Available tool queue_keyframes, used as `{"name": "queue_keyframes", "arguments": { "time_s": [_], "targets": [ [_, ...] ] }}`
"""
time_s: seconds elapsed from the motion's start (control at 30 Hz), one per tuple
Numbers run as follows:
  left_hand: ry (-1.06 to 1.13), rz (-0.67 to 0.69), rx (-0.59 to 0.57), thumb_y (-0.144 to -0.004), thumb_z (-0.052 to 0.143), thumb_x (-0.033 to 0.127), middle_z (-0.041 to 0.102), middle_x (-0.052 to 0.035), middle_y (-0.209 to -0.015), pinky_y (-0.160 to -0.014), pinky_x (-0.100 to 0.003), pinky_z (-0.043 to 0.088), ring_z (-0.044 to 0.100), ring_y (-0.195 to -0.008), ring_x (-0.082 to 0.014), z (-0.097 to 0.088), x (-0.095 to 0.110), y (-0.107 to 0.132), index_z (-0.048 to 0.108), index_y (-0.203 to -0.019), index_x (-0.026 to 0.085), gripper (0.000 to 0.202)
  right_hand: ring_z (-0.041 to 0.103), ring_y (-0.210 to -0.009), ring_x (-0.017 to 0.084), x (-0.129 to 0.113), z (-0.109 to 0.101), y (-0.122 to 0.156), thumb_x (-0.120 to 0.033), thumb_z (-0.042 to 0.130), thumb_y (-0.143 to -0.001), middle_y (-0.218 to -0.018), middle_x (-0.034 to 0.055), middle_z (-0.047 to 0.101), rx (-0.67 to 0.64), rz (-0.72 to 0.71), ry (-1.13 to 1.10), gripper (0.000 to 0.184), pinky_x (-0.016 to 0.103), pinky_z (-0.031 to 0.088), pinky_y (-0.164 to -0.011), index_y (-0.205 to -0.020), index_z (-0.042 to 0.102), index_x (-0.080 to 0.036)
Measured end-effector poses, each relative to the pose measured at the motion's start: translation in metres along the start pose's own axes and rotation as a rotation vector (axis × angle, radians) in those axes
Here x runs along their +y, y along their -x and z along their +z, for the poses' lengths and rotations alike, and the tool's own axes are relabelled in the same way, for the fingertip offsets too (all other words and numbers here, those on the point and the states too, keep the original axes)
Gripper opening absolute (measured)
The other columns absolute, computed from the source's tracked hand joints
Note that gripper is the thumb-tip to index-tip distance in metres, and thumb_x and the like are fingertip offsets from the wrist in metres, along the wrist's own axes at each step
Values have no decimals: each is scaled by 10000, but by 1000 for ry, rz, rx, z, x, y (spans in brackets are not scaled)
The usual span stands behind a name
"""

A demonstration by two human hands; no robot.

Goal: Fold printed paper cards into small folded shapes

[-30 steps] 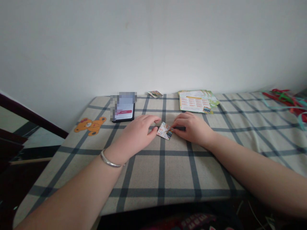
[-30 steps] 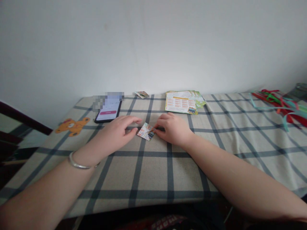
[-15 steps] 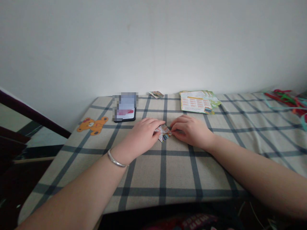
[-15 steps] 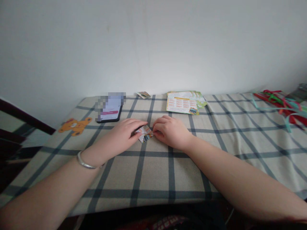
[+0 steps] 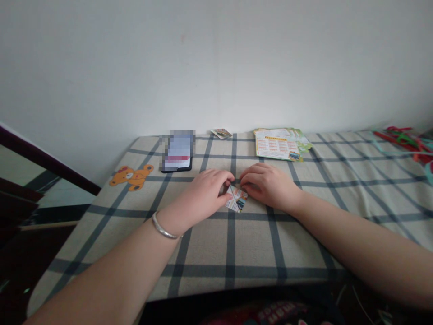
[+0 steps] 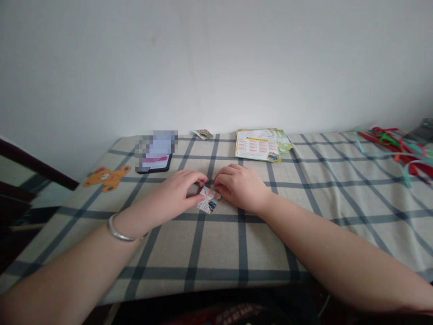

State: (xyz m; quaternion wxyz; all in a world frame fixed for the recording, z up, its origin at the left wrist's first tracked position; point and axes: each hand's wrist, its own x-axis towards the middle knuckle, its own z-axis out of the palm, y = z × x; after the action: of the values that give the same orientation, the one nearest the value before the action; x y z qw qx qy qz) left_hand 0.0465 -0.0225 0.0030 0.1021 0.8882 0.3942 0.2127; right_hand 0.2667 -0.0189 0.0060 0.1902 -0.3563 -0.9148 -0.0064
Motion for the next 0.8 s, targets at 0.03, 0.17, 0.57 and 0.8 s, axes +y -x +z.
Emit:
{"name": "queue_keyframes", "arguments": {
  "time_s": [0.03, 0.17, 0.57, 0.8],
  "targets": [
    [9, -2, -1, -826, 639, 206, 633, -20, -991, -911, -366, 465, 574, -986, -187, 1, 0, 0, 551, -1078, 193, 267, 599, -916, 186, 0, 0, 0, -237, 539, -902, -998, 49, 687, -6, -3, -35, 157, 322, 446, -821, -926, 683, -180],
    [53, -12, -15, -822, 644, 194, 625, -15, -956, -910, -359, 459, 565, -987, -184, 0, 1, 0, 553, -1102, 195, 294, 592, -972, 194, -1, -3, 0, -288, 584, -874, -1026, 61, 684, -45, -44, -150, 162, 340, 449, -870, -936, 690, -183],
    [420, -260, -20, -756, 666, 147, 650, 23, -823, -724, -286, 478, 618, -784, -145, 0, 8, -7, 640, -926, 203, 181, 589, -985, 205, 2, -2, 0, -325, 649, -837, -1058, 75, 680, -33, -92, -254, 168, 368, 459, -895, -927, 689, -189],
    [308, -166, 180, -777, 637, 77, 649, 38, -810, -791, -286, 465, 610, -825, -141, -6, 10, -8, 675, -952, 220, 229, 610, -911, 181, 2, 0, 0, -201, 606, -850, -943, 63, 685, 108, -43, -329, 47, 323, 485, -818, -878, 635, -175]
  ]
}}
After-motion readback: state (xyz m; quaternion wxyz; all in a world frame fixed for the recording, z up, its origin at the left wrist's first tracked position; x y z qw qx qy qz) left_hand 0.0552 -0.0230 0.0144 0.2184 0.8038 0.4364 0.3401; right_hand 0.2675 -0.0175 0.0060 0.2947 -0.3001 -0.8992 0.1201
